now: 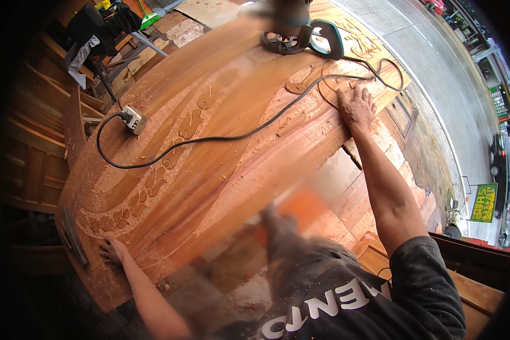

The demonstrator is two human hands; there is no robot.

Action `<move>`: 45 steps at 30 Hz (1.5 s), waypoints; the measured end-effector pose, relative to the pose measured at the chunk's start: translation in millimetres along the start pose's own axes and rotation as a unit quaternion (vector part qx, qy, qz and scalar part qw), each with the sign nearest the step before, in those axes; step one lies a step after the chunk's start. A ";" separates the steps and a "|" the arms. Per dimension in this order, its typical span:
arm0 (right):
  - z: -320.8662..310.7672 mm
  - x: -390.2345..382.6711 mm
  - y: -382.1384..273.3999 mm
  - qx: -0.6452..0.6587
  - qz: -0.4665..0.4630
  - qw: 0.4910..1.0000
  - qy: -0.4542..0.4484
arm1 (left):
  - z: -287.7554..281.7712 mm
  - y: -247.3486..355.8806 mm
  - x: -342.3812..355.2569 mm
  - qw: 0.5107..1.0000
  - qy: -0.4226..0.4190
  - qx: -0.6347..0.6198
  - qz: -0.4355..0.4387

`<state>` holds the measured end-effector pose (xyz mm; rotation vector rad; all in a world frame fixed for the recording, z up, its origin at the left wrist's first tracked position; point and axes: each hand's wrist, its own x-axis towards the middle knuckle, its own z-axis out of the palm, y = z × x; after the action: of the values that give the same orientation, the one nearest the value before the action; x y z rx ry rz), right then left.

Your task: The person carves decorative patterns into a wooden surface using a handheld power router, moving the tool along guided paths to create floral designs.

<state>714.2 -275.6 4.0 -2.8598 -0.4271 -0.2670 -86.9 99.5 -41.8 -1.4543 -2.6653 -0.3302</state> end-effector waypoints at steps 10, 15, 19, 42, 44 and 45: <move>-0.1 -0.4 5.5 -0.004 0.001 1.000 0.000 | -23.0 21.3 -36.8 0.999 -0.036 0.005 0.004; 0.8 2.4 12.1 0.004 -0.004 1.000 0.017 | -2.4 18.2 -44.0 0.999 -0.012 -0.032 0.027; 5.1 -0.4 4.4 0.061 -0.007 0.997 0.043 | -14.4 -2.6 11.3 0.991 0.032 -0.128 0.007; -35.2 13.1 -32.5 0.303 -0.126 0.931 0.159 | -52.1 664.4 -336.1 0.459 -0.404 -0.567 0.552; -36.9 50.9 -58.9 0.337 -0.131 0.917 0.166 | -32.0 709.0 -355.7 0.408 -0.468 -0.560 0.549; -31.0 72.4 -68.3 0.379 -0.113 0.904 0.162 | -19.6 722.4 -365.9 0.384 -0.511 -0.558 0.528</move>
<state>756.8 -201.0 63.1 -1.9612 -0.6261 -0.4828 717.5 173.6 17.8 -4.2466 -0.2683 -1.5373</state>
